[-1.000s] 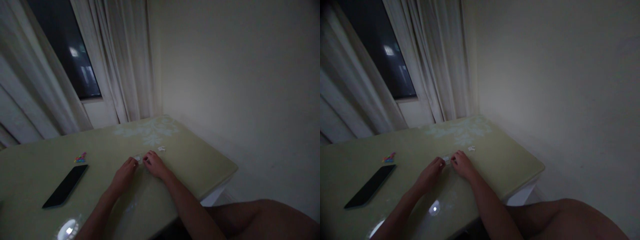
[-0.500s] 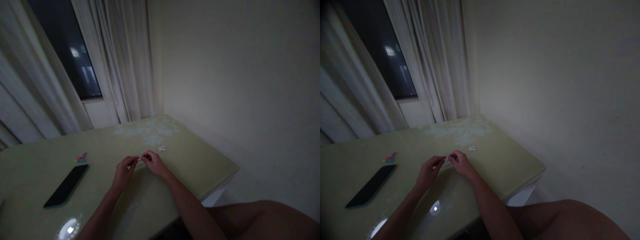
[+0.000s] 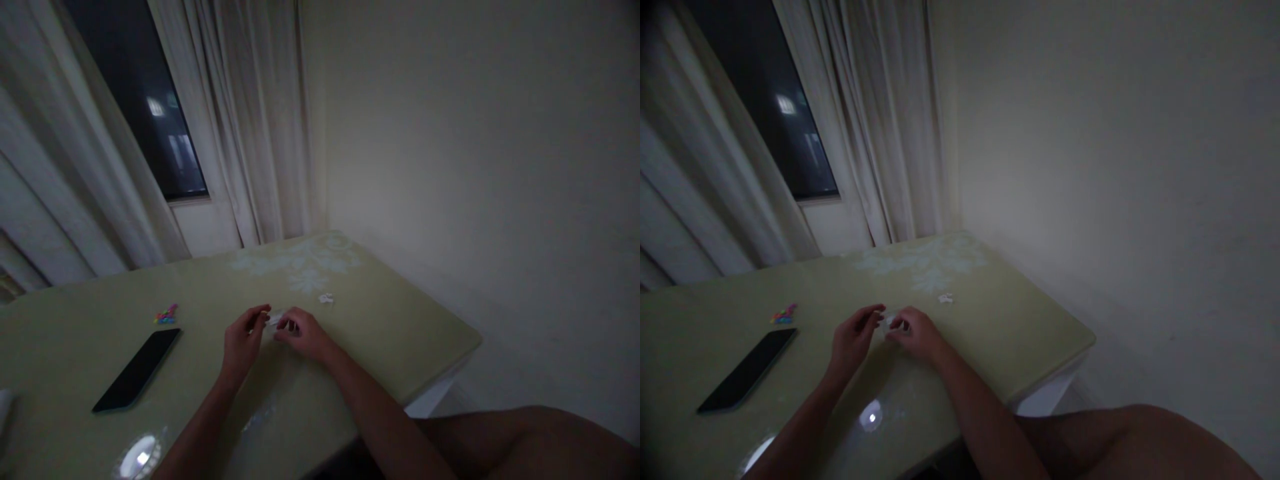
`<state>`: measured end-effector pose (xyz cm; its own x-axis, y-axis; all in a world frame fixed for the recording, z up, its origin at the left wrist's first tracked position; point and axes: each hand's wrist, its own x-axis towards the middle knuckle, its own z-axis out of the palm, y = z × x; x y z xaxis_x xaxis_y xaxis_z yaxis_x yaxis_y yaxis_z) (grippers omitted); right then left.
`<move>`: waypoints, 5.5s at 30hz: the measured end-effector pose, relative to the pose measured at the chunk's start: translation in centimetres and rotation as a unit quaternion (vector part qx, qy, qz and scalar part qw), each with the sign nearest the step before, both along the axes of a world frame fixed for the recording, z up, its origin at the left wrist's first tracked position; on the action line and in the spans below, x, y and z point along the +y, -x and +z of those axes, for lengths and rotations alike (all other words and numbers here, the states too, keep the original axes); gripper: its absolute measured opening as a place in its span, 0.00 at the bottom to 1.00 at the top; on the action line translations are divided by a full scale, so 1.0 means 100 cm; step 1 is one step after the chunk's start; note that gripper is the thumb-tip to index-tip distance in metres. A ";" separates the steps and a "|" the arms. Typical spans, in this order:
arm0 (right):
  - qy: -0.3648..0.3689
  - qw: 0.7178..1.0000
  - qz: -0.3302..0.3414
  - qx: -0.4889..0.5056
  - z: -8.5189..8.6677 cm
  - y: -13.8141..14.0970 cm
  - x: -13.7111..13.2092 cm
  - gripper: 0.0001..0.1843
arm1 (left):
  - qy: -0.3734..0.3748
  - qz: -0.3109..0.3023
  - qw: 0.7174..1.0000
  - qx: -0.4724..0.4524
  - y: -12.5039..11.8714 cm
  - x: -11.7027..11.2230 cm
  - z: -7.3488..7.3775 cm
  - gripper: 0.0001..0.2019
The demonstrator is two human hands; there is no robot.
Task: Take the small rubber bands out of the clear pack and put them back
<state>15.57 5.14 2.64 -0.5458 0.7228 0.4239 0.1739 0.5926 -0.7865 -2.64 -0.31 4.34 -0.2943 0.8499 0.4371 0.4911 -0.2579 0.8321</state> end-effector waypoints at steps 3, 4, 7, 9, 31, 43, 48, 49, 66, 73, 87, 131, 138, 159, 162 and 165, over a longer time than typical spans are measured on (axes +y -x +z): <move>-0.108 0.985 0.079 -0.110 0.000 0.001 -0.006 0.12 | -0.012 0.023 0.999 -0.028 0.007 0.003 -0.001 0.17; -0.132 0.977 0.092 -0.140 0.000 0.002 -0.007 0.11 | -0.015 0.032 0.999 -0.029 0.008 0.004 0.000 0.17; -0.174 0.961 0.072 -0.203 0.000 0.006 -0.010 0.07 | -0.024 0.047 0.998 -0.028 0.009 0.005 0.000 0.15; -0.191 0.954 0.046 -0.228 -0.002 0.010 -0.011 0.06 | -0.020 0.045 0.998 -0.031 0.009 0.006 0.000 0.15; 0.092 0.991 0.005 0.101 -0.003 0.007 0.007 0.12 | -0.022 -0.092 0.996 -0.010 -0.007 0.001 0.000 0.14; 0.001 0.974 -0.214 -0.076 -0.009 -0.024 0.031 0.03 | 0.005 -0.046 0.999 -0.011 -0.007 -0.001 0.001 0.20; 0.001 0.974 -0.176 -0.141 -0.009 -0.028 0.029 0.09 | -0.003 -0.029 1.000 -0.002 -0.003 0.001 -0.003 0.20; 0.001 0.974 -0.172 -0.148 -0.009 -0.028 0.028 0.11 | -0.001 -0.030 1.000 -0.001 -0.002 0.001 -0.003 0.20; 0.003 0.961 -0.182 -0.208 0.004 -0.028 0.017 0.06 | 0.012 -0.028 1.000 0.000 -0.005 0.000 -0.003 0.14; 0.018 0.974 -0.184 -0.133 -0.004 -0.028 0.024 0.03 | 0.011 -0.032 0.999 -0.004 -0.005 0.001 -0.003 0.14; 0.008 0.995 -0.096 -0.001 -0.001 -0.016 0.022 0.02 | -0.003 -0.107 0.994 0.026 -0.010 0.003 -0.014 0.10; -0.011 0.949 -0.218 -0.229 0.011 -0.057 0.026 0.08 | -0.022 -0.067 0.996 0.053 -0.009 -0.002 -0.005 0.11; -0.010 0.939 -0.227 -0.259 0.006 -0.056 0.020 0.05 | 0.006 -0.061 0.997 0.043 -0.012 -0.003 -0.006 0.12; 0.107 0.992 -0.048 0.051 0.011 -0.010 0.002 0.02 | 0.004 -0.112 0.994 -0.015 -0.013 -0.001 -0.008 0.10; 0.123 0.990 -0.045 0.050 0.013 -0.010 0.003 0.03 | -0.002 -0.110 0.994 -0.005 -0.013 -0.001 -0.006 0.10; 0.130 0.989 -0.046 0.061 0.015 -0.011 0.003 0.06 | -0.007 -0.103 0.995 0.002 -0.013 -0.002 -0.005 0.09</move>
